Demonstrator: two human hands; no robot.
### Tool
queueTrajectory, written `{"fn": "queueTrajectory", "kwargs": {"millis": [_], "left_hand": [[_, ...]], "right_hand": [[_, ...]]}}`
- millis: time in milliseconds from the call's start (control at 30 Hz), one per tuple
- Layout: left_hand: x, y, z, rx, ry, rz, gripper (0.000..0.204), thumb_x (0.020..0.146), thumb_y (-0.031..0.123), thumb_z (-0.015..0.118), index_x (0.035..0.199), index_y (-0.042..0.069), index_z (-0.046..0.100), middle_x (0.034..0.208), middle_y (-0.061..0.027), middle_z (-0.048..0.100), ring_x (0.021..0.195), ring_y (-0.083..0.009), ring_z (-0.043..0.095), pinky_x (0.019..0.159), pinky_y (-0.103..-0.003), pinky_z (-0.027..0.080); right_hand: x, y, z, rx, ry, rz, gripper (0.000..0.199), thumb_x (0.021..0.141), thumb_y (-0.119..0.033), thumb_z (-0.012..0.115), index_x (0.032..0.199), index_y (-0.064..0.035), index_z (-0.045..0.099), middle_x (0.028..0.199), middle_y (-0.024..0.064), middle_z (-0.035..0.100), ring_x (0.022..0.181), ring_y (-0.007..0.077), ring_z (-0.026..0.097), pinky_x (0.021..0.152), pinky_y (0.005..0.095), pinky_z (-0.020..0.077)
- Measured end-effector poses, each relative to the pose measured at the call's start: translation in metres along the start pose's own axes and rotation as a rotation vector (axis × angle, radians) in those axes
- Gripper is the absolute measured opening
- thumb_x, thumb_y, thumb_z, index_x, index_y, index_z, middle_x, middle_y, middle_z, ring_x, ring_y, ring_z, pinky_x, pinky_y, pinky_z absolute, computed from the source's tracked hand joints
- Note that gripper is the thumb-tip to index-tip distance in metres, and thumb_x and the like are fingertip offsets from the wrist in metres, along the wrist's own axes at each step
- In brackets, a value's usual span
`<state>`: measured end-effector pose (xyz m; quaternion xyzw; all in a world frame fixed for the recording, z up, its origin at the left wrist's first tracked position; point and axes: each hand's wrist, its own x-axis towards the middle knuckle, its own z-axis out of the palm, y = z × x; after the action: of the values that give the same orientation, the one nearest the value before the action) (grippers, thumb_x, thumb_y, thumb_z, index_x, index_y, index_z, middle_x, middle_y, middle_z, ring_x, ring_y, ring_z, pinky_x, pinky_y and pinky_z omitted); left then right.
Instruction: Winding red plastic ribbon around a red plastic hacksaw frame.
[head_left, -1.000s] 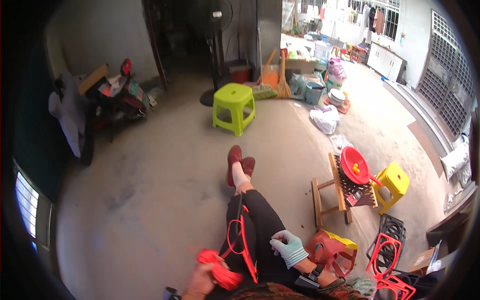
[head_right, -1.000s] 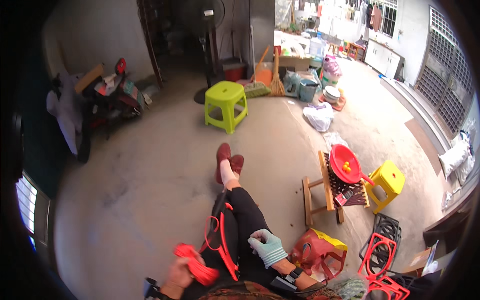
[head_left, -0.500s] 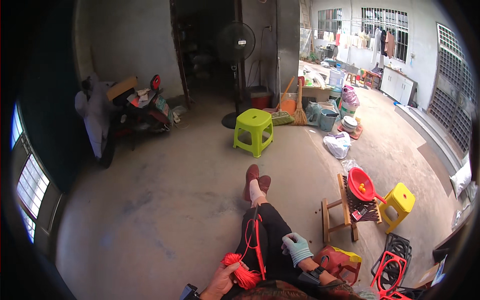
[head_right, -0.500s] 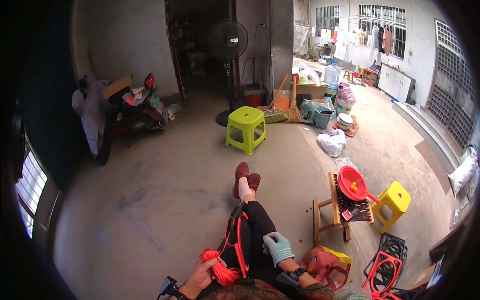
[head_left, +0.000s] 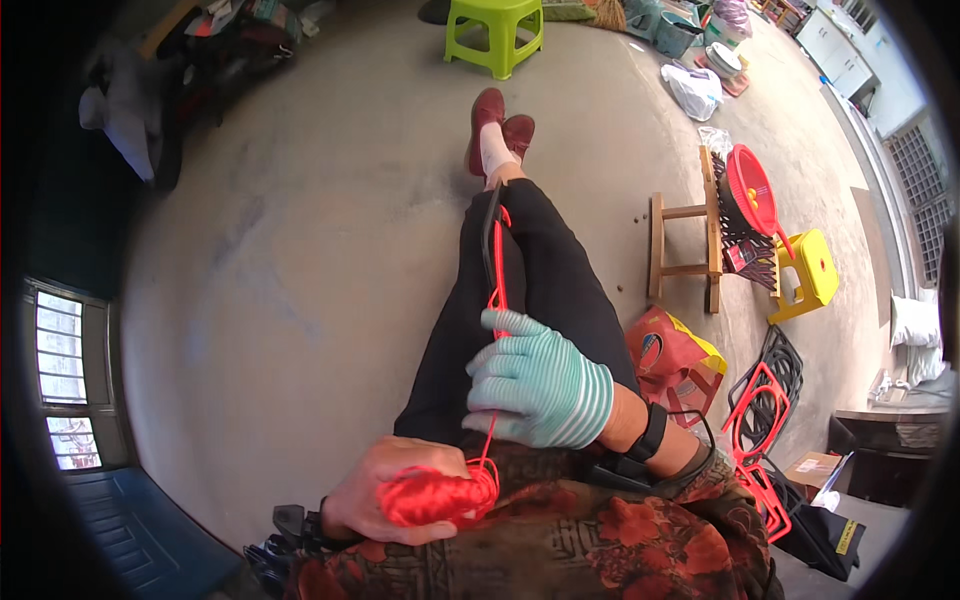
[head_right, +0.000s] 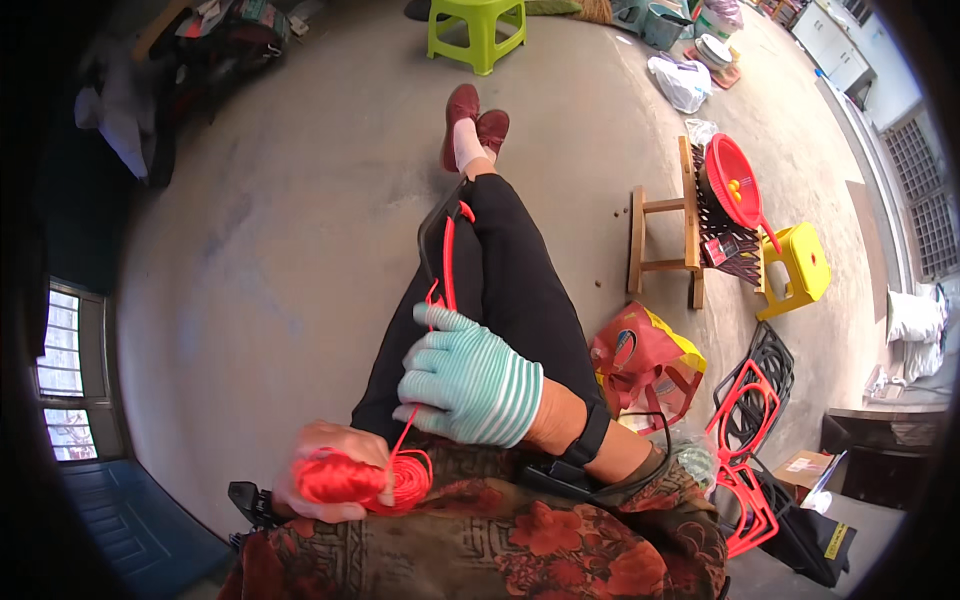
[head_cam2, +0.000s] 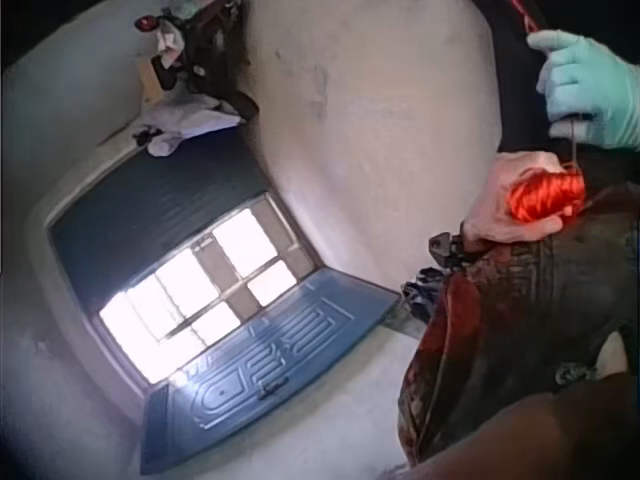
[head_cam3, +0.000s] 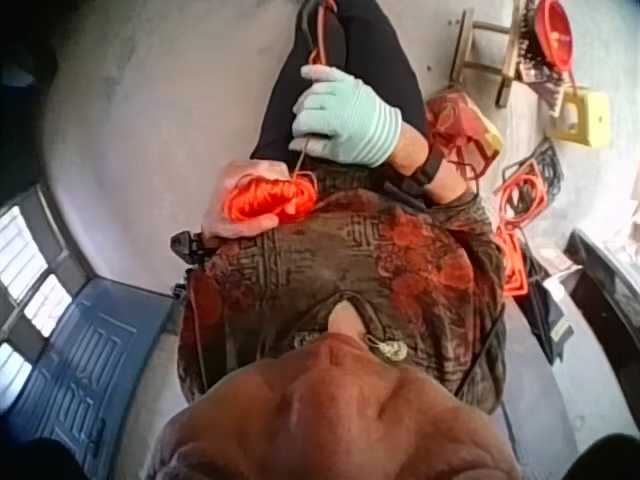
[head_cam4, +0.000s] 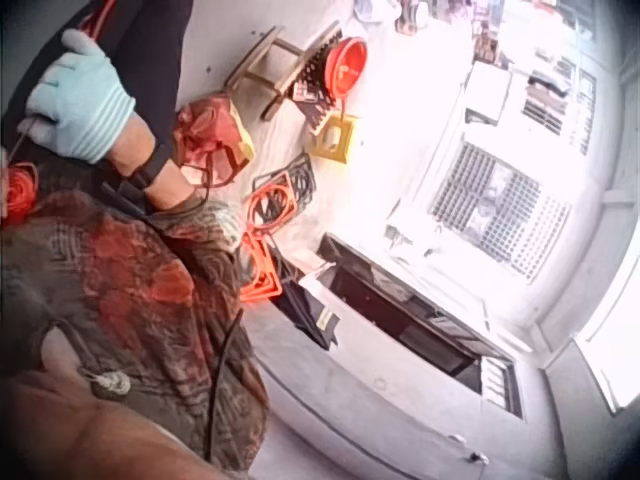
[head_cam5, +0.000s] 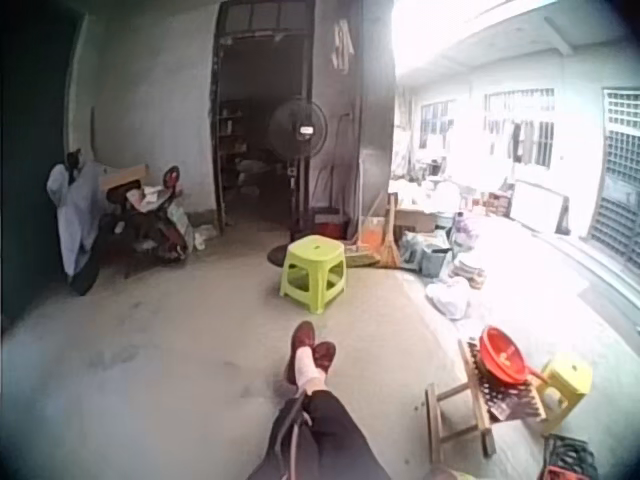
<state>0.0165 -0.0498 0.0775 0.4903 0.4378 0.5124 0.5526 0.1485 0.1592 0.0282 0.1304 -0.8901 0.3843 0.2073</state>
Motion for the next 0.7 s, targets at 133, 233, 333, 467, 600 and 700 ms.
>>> {"fn": "queueTrajectory", "kwargs": {"millis": [133,233,333,467,600,700], "left_hand": [[-0.014,-0.035,0.001,-0.493,0.403,0.162,0.037,0.071,0.008,0.083,0.098,0.000,0.060,0.081,-0.0107,0.066,0.072,-0.0204,0.060,0.067,-0.034,0.046],[0.001,-0.057,-0.017,-0.368,0.587,0.029,0.033,0.067,-0.002,0.077,0.091,0.004,0.056,0.073,-0.0039,0.058,0.070,-0.0165,0.057,0.064,-0.030,0.043],[0.015,-0.088,-0.034,-0.029,0.786,-0.217,0.037,0.066,-0.006,0.076,0.094,0.005,0.055,0.074,0.0014,0.054,0.070,-0.0066,0.052,0.063,-0.024,0.041],[0.077,-0.091,-0.028,0.005,0.829,-0.183,0.034,0.075,0.001,0.079,0.103,0.002,0.058,0.069,0.0037,0.054,0.066,-0.0045,0.052,0.063,-0.022,0.044],[0.104,-0.096,-0.022,0.169,0.811,-0.226,0.036,0.075,0.005,0.081,0.101,0.000,0.057,0.068,0.0038,0.055,0.063,-0.0044,0.051,0.061,-0.023,0.045],[0.103,-0.107,-0.024,0.267,0.840,-0.201,0.036,0.075,0.008,0.083,0.099,0.000,0.057,0.067,0.0049,0.054,0.061,-0.0044,0.049,0.061,-0.024,0.046]], "right_hand": [[-0.017,-0.003,-0.011,0.219,0.057,0.091,0.015,0.076,-0.016,0.078,0.080,-0.0075,0.066,0.077,0.0056,0.062,0.078,0.0274,0.063,0.097,0.0448,0.0479],[-0.020,-0.005,-0.012,0.306,0.146,0.103,0.014,0.077,-0.014,0.078,0.084,-0.0065,0.068,0.079,0.0058,0.064,0.080,0.0272,0.064,0.095,0.0457,0.0497],[-0.018,0.003,-0.011,0.510,0.174,0.174,0.013,0.081,-0.009,0.076,0.090,-0.0036,0.069,0.084,0.0076,0.069,0.085,0.0263,0.067,0.096,0.0476,0.0495],[-0.015,0.003,-0.012,0.772,0.238,0.387,0.011,0.086,-0.005,0.072,0.096,-0.0002,0.069,0.088,0.0101,0.072,0.085,0.0222,0.069,0.085,0.0371,0.0543],[-0.019,0.000,-0.012,1.065,0.293,0.533,0.011,0.089,-0.002,0.068,0.099,0.0025,0.068,0.094,0.0104,0.073,0.085,0.0150,0.068,0.078,0.0292,0.0550],[-0.022,-0.011,-0.015,1.222,0.339,0.719,0.012,0.089,-0.006,0.069,0.098,0.0026,0.067,0.092,0.0103,0.069,0.082,0.0138,0.064,0.073,0.0277,0.0530]]}}
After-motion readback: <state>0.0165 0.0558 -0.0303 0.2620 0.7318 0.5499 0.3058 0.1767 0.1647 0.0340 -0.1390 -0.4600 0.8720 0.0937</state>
